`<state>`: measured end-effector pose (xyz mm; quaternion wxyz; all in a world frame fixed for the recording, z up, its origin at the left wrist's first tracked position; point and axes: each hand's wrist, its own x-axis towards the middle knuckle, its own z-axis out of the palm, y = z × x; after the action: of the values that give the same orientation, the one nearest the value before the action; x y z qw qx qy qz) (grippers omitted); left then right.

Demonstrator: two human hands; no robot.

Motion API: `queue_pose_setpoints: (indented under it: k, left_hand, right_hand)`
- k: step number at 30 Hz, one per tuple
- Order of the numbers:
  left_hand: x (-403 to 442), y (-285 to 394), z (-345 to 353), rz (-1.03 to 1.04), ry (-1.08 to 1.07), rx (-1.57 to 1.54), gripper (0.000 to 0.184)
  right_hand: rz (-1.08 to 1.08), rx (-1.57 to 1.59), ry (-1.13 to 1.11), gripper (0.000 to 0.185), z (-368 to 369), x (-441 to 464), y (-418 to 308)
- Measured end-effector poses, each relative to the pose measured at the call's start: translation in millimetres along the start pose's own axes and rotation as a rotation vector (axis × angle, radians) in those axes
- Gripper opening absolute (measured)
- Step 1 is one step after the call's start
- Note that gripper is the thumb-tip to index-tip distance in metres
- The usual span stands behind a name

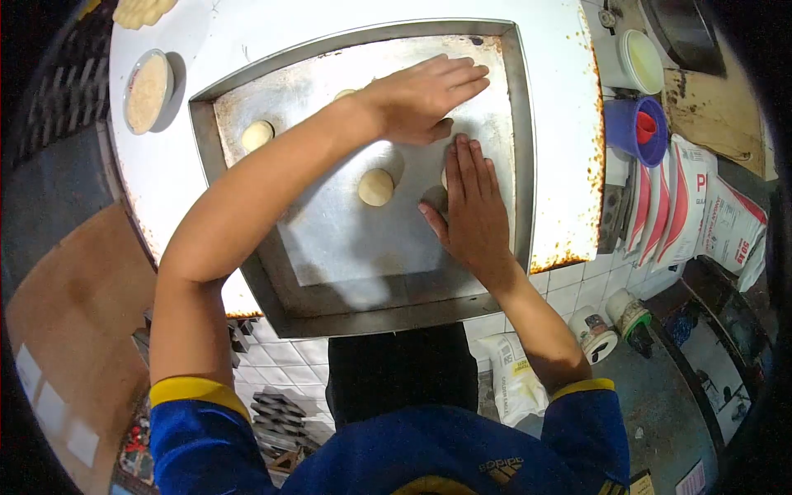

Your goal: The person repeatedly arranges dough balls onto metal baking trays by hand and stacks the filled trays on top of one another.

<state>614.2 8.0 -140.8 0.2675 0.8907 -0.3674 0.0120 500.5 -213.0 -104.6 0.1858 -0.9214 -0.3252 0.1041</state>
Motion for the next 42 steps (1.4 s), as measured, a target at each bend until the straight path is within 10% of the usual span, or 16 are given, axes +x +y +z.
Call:
queue_pose_setpoints:
  k: [5,7,10,23,42]
  left_hand:
    - [3,5,-4,-0.075,-0.047,-0.149,0.082]
    - [4,11,-23,-0.1,0.081,-0.29,0.077]
    - [-2,28,-75,-0.223,0.385,-0.355,0.059]
    - [-89,11,-160,-0.738,0.642,-0.366,0.058]
    - [-81,-37,-163,-0.67,0.737,-0.322,0.054]
  right_hand:
    - [-0.008,0.035,-0.057,0.08,-2,5,14]
    - [0.101,0.696,-0.02,0.063,-8,5,26]
    - [0.132,0.879,0.064,0.049,-60,16,30]
    - [-0.008,0.528,0.348,0.044,-121,159,32]
    - [-0.165,0.441,0.38,0.043,-111,244,21]
